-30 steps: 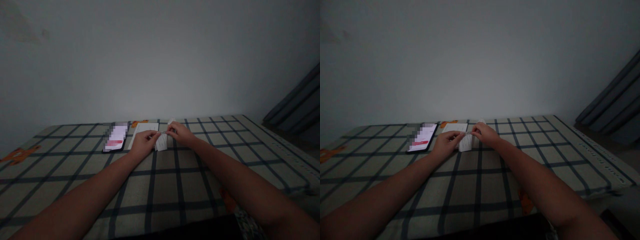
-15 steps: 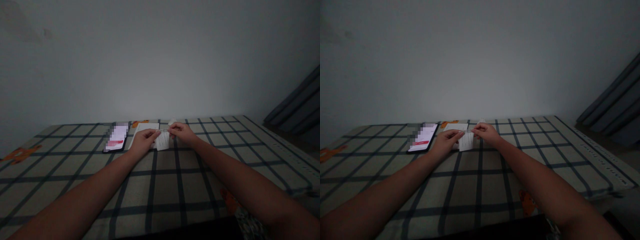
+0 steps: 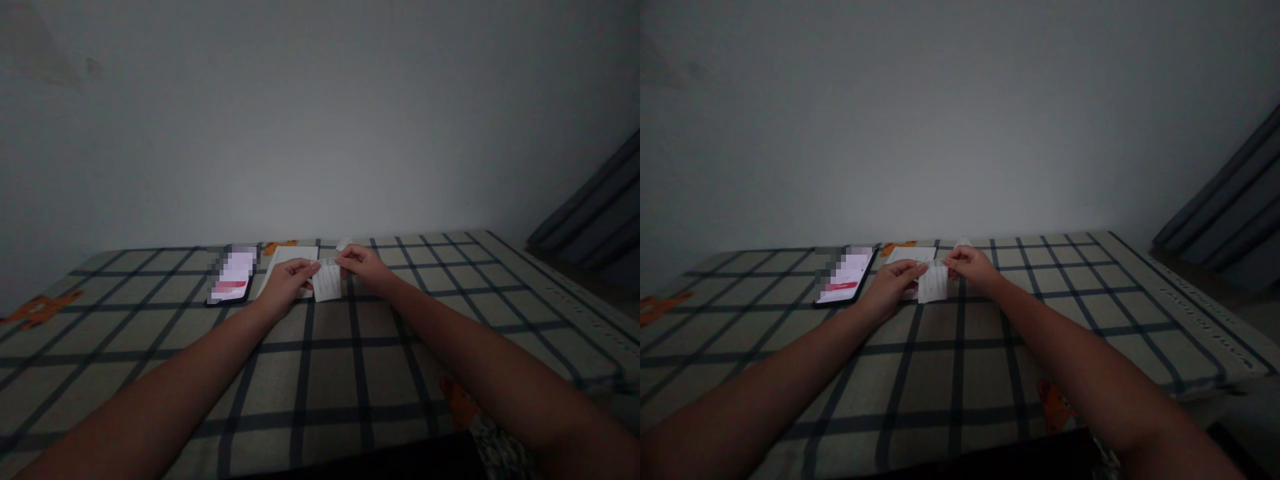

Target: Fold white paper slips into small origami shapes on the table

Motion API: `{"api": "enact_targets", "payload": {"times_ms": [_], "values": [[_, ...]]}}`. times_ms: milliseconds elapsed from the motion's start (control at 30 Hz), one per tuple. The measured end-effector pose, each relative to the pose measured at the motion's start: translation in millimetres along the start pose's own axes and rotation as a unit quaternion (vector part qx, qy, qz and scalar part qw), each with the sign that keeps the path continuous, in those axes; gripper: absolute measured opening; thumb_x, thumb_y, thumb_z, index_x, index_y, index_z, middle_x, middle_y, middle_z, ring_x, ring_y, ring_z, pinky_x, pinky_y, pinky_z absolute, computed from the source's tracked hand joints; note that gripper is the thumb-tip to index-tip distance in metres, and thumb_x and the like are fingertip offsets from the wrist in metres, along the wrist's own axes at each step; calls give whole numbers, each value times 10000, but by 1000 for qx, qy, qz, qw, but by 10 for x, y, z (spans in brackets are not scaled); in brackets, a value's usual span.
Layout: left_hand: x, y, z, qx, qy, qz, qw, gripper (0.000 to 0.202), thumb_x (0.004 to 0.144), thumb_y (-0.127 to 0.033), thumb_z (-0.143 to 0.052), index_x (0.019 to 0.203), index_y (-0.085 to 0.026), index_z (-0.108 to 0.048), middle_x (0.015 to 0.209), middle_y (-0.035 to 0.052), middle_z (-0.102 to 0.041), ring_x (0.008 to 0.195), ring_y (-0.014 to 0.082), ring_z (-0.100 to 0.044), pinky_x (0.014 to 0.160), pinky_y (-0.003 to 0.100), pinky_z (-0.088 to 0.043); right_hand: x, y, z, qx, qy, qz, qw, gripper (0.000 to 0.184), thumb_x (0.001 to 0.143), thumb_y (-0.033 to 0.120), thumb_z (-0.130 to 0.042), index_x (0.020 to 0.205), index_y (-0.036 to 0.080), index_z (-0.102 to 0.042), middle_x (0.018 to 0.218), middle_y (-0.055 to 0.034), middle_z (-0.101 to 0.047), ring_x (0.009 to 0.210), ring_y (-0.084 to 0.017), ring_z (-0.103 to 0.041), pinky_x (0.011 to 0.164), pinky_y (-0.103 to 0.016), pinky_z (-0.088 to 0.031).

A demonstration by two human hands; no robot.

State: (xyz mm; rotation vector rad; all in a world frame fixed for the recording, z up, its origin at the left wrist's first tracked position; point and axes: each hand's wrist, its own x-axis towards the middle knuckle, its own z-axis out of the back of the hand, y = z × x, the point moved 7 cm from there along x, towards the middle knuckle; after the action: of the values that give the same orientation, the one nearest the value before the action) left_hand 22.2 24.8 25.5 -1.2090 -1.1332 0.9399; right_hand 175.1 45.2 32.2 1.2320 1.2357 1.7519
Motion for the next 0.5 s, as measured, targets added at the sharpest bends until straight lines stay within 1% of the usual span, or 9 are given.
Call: {"api": "enact_targets", "payload": {"times_ms": [167,267,367,500], "values": [[4,92,-46,-4,46,33,998,189,702,-334,-626,746,-152,-604,678,4,-607,577,95,-557,549,212,-441,1,-20,15,-22,-4,1,1000,211,693,337,-614,693,149,-516,573,35,-518,533,-80,-494,533,-221,-382],[14,128,-71,-11,69,34,997,193,711,-334,-612,753,-146,-599,672,11,-610,582,108,-568,534,215,-444,6,-25,17,-22,-6,0,1000,212,681,324,-621,682,152,-497,574,41,-505,532,-80,-486,522,-218,-370],[23,137,-73,-4,72,33,997,237,730,-365,-588,787,-136,-613,689,30,-622,594,120,-574,527,221,-448,7,-16,0,-16,-1,1,1000,218,679,324,-623,677,156,-484,579,40,-503,541,-83,-489,530,-220,-374],[21,98,-43,19,49,31,998,264,732,-380,-585,823,-136,-627,713,38,-635,580,115,-573,530,225,-455,7,-10,0,-12,-2,3,1000,231,685,345,-625,683,156,-493,581,36,-510,543,-84,-496,538,-224,-380]]}}
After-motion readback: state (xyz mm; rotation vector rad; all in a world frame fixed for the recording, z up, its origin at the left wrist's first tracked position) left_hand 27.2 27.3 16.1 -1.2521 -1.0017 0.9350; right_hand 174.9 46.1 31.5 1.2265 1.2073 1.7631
